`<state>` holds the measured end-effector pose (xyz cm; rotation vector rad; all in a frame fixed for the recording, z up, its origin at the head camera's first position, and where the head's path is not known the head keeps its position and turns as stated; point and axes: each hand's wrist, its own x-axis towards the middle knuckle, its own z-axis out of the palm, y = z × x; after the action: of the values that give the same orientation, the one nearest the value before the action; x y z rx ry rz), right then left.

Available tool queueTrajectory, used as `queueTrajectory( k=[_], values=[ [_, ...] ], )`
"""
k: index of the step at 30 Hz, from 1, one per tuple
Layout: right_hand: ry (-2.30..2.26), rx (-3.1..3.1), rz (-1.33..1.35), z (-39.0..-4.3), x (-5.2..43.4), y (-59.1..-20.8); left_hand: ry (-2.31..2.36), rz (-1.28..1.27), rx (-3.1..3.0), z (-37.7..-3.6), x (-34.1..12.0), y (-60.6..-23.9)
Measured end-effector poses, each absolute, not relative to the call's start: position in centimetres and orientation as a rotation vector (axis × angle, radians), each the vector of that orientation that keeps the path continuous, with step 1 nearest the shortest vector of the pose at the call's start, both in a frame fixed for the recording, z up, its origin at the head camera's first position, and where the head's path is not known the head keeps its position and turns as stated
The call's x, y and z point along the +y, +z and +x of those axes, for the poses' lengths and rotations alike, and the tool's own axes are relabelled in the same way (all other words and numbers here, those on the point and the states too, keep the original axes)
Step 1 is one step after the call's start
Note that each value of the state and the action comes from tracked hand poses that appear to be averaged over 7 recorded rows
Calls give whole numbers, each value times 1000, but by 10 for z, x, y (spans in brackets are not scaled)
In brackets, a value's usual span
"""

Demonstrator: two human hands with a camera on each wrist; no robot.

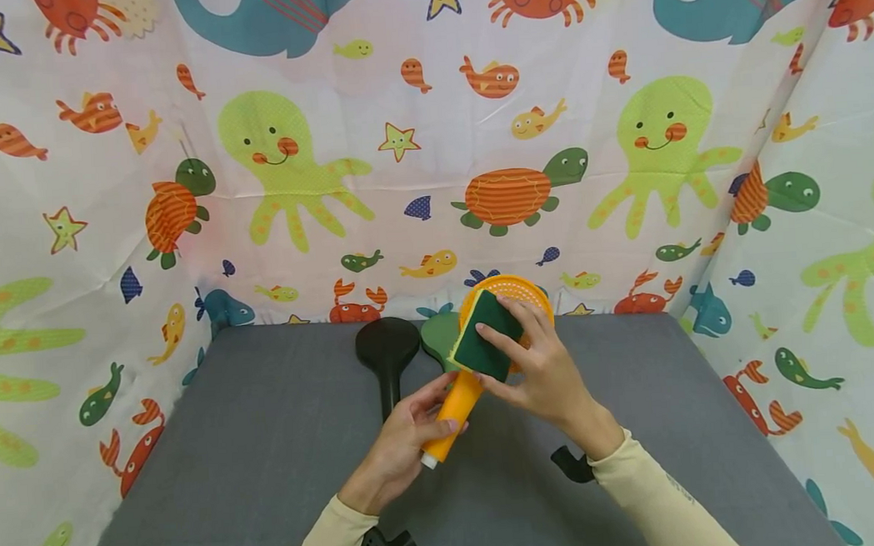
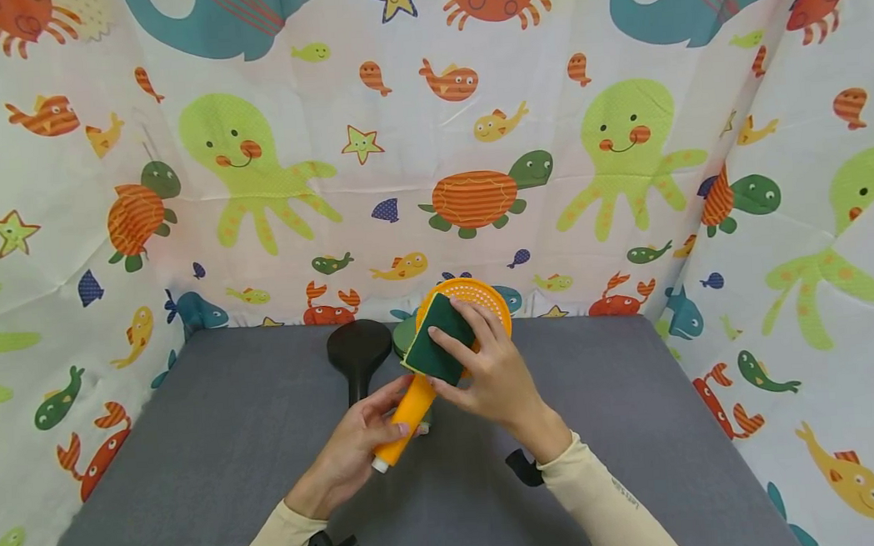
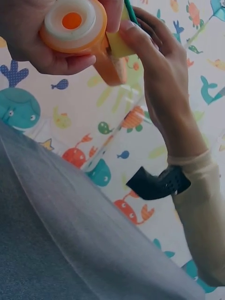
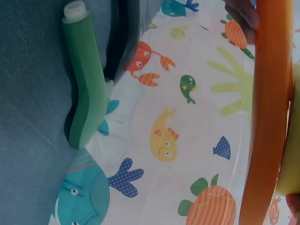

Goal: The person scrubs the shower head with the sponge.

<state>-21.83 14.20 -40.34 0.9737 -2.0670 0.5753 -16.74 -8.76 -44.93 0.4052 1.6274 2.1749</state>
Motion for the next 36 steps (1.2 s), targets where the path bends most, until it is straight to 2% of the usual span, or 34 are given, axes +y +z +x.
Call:
queueTrajectory(
  k=[18,27,36],
  values=[
    [587,-1993,1002,-212,135,-408,2244,367,1215,-173,-98,-449],
    [607,-2006,964,-212,134,-415,2255,450,1342,-174,-92,-452],
    [613,-2002,1100,-207,138,-419,2309,409,1347,-172,-90,-451]
  ],
)
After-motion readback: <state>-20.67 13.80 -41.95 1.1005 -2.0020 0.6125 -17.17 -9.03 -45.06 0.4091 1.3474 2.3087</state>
